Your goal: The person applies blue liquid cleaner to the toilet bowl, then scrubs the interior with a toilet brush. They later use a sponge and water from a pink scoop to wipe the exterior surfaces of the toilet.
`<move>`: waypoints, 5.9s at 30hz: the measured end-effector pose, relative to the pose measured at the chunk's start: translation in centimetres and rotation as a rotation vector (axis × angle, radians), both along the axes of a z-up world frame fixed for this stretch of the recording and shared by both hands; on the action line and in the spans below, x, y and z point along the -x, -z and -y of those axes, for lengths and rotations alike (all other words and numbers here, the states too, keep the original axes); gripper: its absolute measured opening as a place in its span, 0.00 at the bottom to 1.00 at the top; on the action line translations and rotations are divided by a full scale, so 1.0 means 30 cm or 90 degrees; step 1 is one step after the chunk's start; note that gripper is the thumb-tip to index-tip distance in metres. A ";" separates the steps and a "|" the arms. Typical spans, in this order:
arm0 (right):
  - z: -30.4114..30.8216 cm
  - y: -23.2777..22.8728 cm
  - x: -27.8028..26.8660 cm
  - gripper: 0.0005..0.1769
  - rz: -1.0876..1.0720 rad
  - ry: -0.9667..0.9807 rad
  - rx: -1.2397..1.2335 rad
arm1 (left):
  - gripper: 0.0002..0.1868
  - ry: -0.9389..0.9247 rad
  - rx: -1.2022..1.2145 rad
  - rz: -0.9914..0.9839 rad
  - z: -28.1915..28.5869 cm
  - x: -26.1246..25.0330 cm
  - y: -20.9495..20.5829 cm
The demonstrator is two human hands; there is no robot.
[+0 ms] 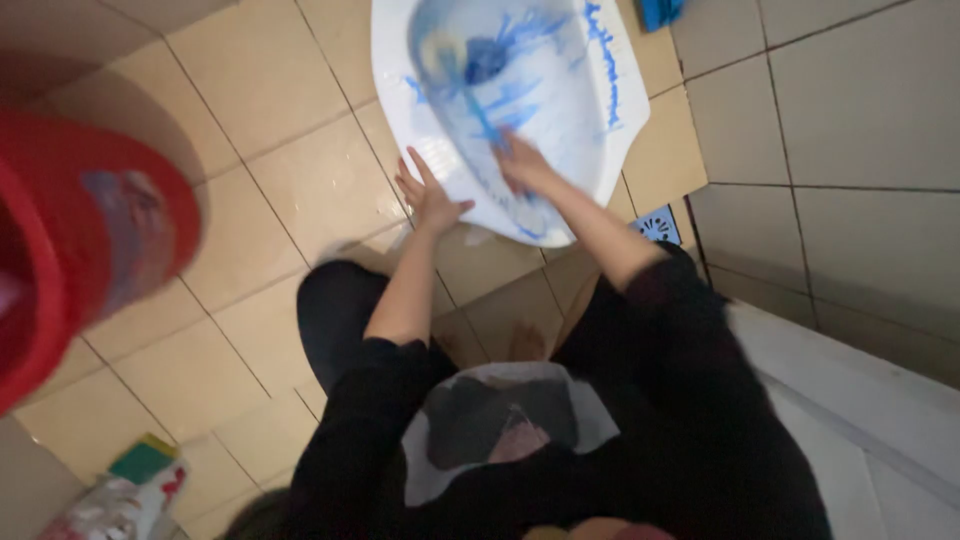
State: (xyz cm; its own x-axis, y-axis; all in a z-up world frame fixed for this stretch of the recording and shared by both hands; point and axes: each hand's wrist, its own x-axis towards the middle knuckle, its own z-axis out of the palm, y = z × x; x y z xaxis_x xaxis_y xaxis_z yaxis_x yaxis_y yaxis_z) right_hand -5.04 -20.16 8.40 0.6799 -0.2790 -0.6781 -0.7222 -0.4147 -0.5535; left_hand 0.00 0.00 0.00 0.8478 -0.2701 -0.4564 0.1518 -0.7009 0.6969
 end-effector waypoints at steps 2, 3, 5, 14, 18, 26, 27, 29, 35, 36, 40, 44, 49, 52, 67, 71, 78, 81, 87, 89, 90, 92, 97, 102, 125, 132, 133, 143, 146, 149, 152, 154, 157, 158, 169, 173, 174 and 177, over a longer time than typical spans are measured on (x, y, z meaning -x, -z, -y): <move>0.002 0.013 -0.136 0.24 0.109 0.037 -0.053 | 0.88 0.008 0.017 0.007 -0.002 0.001 -0.015; -0.003 0.057 -0.044 0.24 0.112 0.033 -0.053 | 0.88 0.004 0.017 0.010 0.004 -0.009 -0.014; -0.020 0.145 0.159 0.24 0.160 -0.072 0.071 | 0.88 0.007 0.007 0.003 0.001 -0.008 -0.013; -0.043 -0.007 0.007 0.26 0.194 -0.148 0.185 | 0.85 0.003 0.000 0.005 0.001 0.009 0.008; 0.005 0.090 0.231 0.27 0.237 -0.224 0.234 | 0.84 -0.013 0.015 0.029 -0.003 0.051 0.052; 0.053 -0.022 0.130 0.27 0.256 -0.289 0.311 | 0.83 -0.098 0.129 0.144 -0.011 0.067 0.096; 0.060 -0.048 0.140 0.27 0.255 -0.289 0.310 | 0.83 -0.097 0.129 0.142 -0.009 0.072 0.100; 0.068 -0.101 0.145 0.28 0.231 -0.288 0.300 | 0.82 -0.097 0.135 0.159 -0.011 0.066 0.104; 0.138 -0.232 0.387 0.25 0.245 -0.375 0.379 | 0.78 -0.119 0.032 0.061 0.041 0.088 0.249; 0.122 -0.212 0.331 0.25 0.244 -0.377 0.380 | 0.78 -0.120 0.033 0.060 0.032 0.093 0.228; 0.120 -0.081 0.076 0.24 0.338 -0.351 0.367 | 0.81 -0.067 0.009 0.011 0.010 0.065 0.130; 0.127 -0.019 0.041 0.24 0.324 -0.276 0.266 | 0.83 -0.029 -0.041 0.008 0.024 0.054 0.147; 0.066 -0.011 0.003 0.24 0.293 -0.216 0.243 | 0.82 -0.006 -0.074 -0.004 0.030 0.047 0.147; 0.057 0.245 -0.066 0.20 0.396 -0.095 0.232 | 0.81 -0.002 -0.070 0.002 0.036 0.054 0.125; 0.052 0.409 -0.141 0.17 0.379 0.084 0.166 | 0.81 0.034 -0.053 0.038 0.025 0.047 0.147; 0.011 0.362 -0.207 0.14 0.270 0.392 -0.139 | 0.80 0.010 -0.042 0.051 0.031 0.043 0.159; 0.060 0.457 -0.135 0.31 0.230 0.361 -0.186 | 0.81 0.042 -0.062 0.028 0.023 0.072 0.215; -0.050 0.260 -0.068 0.24 0.303 0.155 -0.007 | 0.80 0.063 -0.044 0.043 0.019 0.040 0.210; 0.125 0.101 -0.127 0.26 0.074 -0.098 0.097 | 0.81 0.019 -0.013 0.020 0.016 0.061 0.165; 0.184 0.290 -0.261 0.17 0.232 0.242 -0.293 | 0.81 -0.007 0.007 0.007 0.016 0.050 0.149; 0.140 0.226 -0.250 0.17 0.237 0.239 -0.291 | 0.81 -0.009 0.010 0.011 0.015 0.042 0.143; 0.051 0.103 -0.208 0.09 0.358 0.557 -0.569 | 0.81 0.022 -0.024 0.003 0.012 0.047 0.131; 0.203 0.219 0.122 0.17 0.311 0.662 -0.710 | 0.81 0.046 -0.061 -0.005 0.016 0.048 0.181; -0.004 -0.122 0.300 0.17 0.280 0.619 -0.358 | 0.81 0.087 -0.090 0.021 0.012 0.040 0.199; 0.264 -0.216 0.176 0.22 0.294 0.539 -0.283 | 0.81 0.033 -0.041 -0.044 0.014 0.036 0.136; 0.199 -0.173 0.414 0.27 0.279 0.532 -0.277 | 0.81 -0.006 -0.030 -0.075 0.017 0.040 0.110; 0.236 -0.149 0.313 0.28 0.285 0.515 -0.270 | 0.81 0.016 -0.033 -0.044 0.017 0.039 0.138; 0.077 -0.080 -0.096 0.27 0.278 0.158 0.051 | 0.82 0.011 -0.010 -0.008 0.019 0.044 0.184; 0.108 0.055 -0.133 0.27 0.310 0.240 0.075 | 0.82 0.043 -0.062 -0.015 0.025 0.032 0.191; 0.047 0.125 -0.121 0.26 0.364 0.162 0.162 | 0.81 -0.023 -0.022 -0.035 0.017 0.035 0.132; 0.089 0.114 -0.135 0.24 0.410 0.050 0.280 | 0.80 0.017 -0.040 -0.029 0.016 0.038 0.136; 0.083 0.090 -0.133 0.24 0.390 0.069 0.293 | 0.80 0.032 -0.043 0.001 0.014 0.047 0.175; 0.009 0.003 -0.132 0.25 0.346 0.026 0.318 | 0.80 0.021 -0.035 -0.004 0.015 0.040 0.120; -0.028 -0.032 -0.126 0.26 0.319 -0.035 0.328 | 0.80 -0.003 -0.025 -0.042 0.014 0.040 0.084; 0.081 -0.049 -0.200 0.26 0.325 -0.093 0.366 | 0.79 0.077 -0.046 0.037 0.016 0.037 0.225; 0.288 -0.023 -0.249 0.23 0.413 0.030 0.364 | 0.80 0.100 -0.100 0.003 0.018 0.023 0.207; 0.302 0.048 -0.278 0.23 0.418 0.029 0.365 | 0.80 0.098 -0.099 0.008 0.024 0.008 0.182; 0.253 0.149 -0.277 0.20 0.578 -0.027 0.383 | 0.82 0.029 -0.043 -0.036 0.015 0.037 0.139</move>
